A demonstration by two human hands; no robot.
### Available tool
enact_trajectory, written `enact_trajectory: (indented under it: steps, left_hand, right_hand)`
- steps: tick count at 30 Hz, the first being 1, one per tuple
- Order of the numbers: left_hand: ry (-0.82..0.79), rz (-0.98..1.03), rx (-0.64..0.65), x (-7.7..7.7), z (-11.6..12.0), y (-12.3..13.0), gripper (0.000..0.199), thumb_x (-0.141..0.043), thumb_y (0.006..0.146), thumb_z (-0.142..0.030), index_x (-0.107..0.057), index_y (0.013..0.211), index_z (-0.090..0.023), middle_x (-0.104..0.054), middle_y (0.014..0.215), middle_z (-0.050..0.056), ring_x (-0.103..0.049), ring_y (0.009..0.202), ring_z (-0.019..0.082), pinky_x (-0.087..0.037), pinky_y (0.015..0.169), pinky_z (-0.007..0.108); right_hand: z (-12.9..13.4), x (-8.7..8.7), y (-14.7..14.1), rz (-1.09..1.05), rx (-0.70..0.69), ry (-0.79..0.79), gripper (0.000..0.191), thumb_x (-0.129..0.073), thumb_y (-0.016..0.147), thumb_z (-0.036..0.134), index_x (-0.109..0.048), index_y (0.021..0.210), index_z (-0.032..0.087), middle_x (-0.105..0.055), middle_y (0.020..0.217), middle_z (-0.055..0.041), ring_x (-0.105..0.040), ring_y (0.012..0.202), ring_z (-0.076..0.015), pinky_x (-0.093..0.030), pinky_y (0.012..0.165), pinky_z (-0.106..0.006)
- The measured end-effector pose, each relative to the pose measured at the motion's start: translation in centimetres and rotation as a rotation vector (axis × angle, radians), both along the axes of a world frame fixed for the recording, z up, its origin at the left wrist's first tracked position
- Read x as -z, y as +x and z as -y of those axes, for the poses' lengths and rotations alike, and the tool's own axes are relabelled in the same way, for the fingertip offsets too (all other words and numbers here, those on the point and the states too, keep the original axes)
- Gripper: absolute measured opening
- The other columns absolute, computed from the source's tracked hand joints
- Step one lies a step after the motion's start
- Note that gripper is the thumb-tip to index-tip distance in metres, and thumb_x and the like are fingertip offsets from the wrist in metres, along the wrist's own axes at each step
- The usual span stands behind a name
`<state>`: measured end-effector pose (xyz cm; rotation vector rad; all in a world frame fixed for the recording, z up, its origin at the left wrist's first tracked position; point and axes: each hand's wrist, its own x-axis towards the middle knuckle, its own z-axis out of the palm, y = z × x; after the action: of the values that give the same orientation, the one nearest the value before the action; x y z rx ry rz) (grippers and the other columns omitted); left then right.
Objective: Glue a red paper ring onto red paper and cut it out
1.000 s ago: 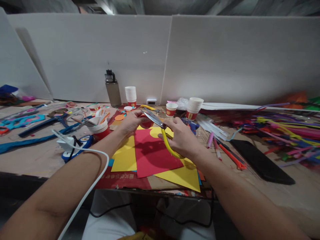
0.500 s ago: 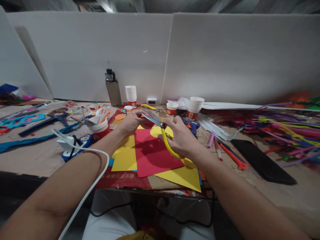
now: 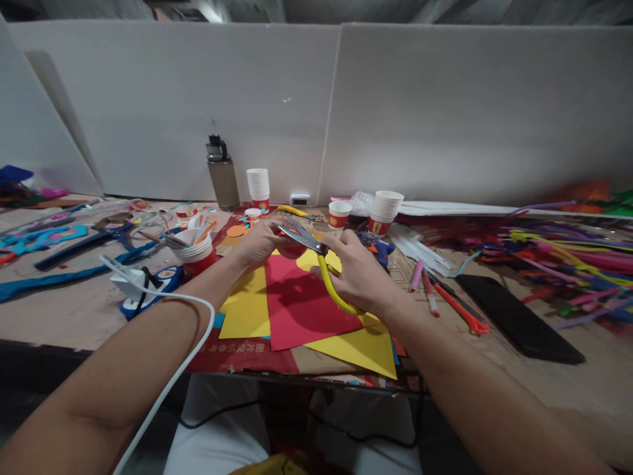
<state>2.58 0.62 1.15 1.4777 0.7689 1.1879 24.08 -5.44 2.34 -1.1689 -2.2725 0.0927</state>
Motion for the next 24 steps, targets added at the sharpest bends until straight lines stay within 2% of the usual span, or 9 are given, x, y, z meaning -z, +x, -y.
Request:
enact_trajectory:
  steps: [7,18,24]
  left_hand:
    - [0.028,-0.037,0.007,0.12,-0.21,-0.2,0.022,-0.083,0.06,-0.024,-0.075,0.077,-0.013,-0.073,0.08,0.008,-0.068,0.075,0.018,-0.055,0.065,0.026]
    - [-0.039,-0.035,-0.004,-0.19,0.04,-0.14,0.025,-0.085,0.057,-0.022,-0.075,0.079,-0.014,-0.073,0.077,0.008,-0.067,0.069,0.017,-0.053,0.058,0.025]
    - [-0.036,0.0,0.021,0.14,-0.11,-0.04,0.028,-0.085,0.058,-0.021,-0.074,0.082,-0.013,-0.072,0.081,0.006,-0.066,0.073,0.016,-0.051,0.064,0.024]
  right_hand:
    - [0.08,0.02,0.11,0.002,-0.009,0.005,0.032,-0.059,0.088,0.041,-0.058,0.115,0.023,-0.051,0.1,-0.0087,-0.055,0.091,-0.0232,-0.051,0.08,-0.041]
    - [0.0,0.14,0.12,0.014,0.01,-0.004,0.035,-0.059,0.088,0.045,-0.061,0.115,0.023,-0.054,0.1,-0.01,-0.057,0.089,-0.0237,-0.051,0.078,-0.041]
    - [-0.15,0.3,0.07,-0.026,0.002,-0.026,0.03,-0.06,0.088,0.041,-0.062,0.112,0.024,-0.058,0.104,-0.0107,-0.059,0.094,-0.025,-0.05,0.079,-0.042]
